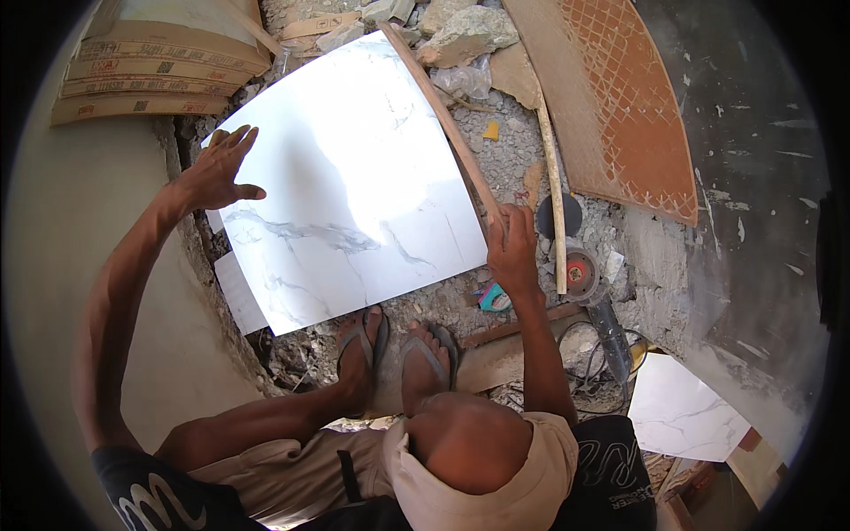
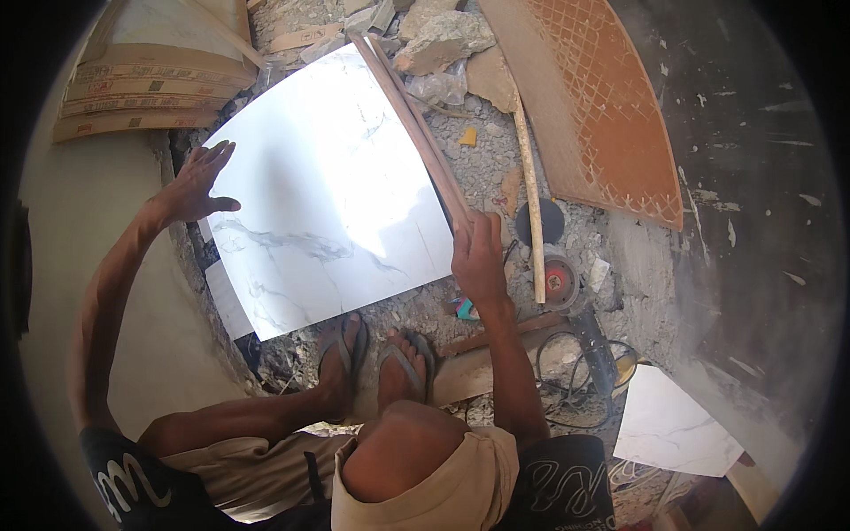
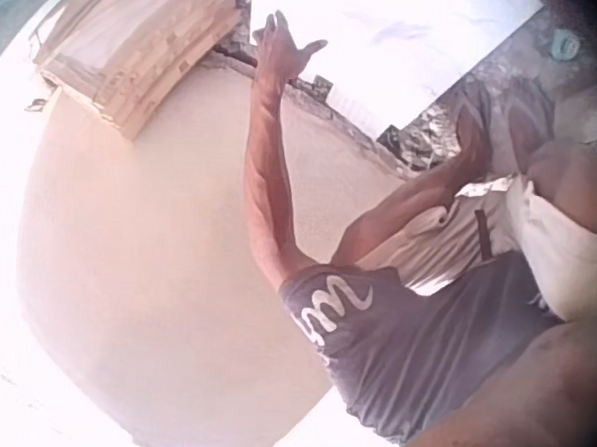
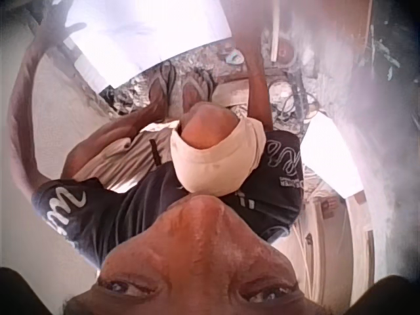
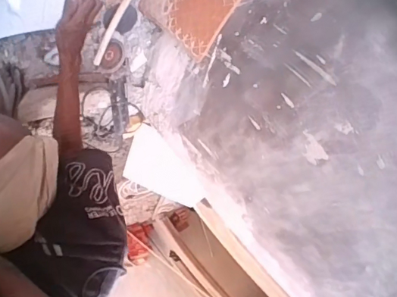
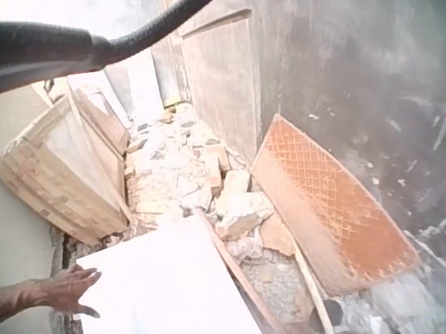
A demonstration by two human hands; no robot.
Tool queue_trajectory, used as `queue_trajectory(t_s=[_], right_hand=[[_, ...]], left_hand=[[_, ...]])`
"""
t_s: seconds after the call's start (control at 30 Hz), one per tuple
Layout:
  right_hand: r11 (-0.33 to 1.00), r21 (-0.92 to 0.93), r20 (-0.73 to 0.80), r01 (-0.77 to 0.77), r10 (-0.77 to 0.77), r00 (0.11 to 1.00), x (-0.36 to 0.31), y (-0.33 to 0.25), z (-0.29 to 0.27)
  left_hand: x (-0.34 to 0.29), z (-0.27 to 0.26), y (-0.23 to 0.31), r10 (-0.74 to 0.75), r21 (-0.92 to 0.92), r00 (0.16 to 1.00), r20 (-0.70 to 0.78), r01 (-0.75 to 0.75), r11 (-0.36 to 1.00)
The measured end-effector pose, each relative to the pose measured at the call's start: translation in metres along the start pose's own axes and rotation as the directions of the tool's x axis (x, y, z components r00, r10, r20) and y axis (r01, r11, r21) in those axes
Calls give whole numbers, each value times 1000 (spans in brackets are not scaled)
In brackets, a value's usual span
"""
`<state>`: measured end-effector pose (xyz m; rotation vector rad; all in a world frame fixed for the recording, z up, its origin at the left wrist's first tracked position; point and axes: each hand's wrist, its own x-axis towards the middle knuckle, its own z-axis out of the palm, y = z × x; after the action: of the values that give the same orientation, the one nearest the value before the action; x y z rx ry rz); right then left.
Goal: The person measures a large white marble-patterned tile with a tape measure and marks it with a pencil. They use a wooden straightedge to draw a straight line across the tile. Another person is visible in the background handling a similar tile.
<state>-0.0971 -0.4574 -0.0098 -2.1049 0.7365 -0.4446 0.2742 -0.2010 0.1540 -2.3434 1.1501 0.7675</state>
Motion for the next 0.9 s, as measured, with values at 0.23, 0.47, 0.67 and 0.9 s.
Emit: queue_trajectory(t_s=[0.23, 0.47, 0.67, 0.9], right_hand=[[991, -127, -111, -35, 21, 994, -17, 44, 1], [991, -105, -119, -84, 71, 990, -21, 68, 41], [938, -326, -61, -121, 107, 992, -5, 65, 27], [900, -356, -118, -252, 225, 967, -80, 22, -32]], left_hand=[[-119, 42, -6, 4, -102, 1000, -1, -4, 995], [-81, 111, 85, 243, -271, 949, -202, -292, 917], [23, 161, 220, 723, -29, 498, -480, -832, 554], [119, 144, 186, 795, 117, 365, -485, -874, 472]])
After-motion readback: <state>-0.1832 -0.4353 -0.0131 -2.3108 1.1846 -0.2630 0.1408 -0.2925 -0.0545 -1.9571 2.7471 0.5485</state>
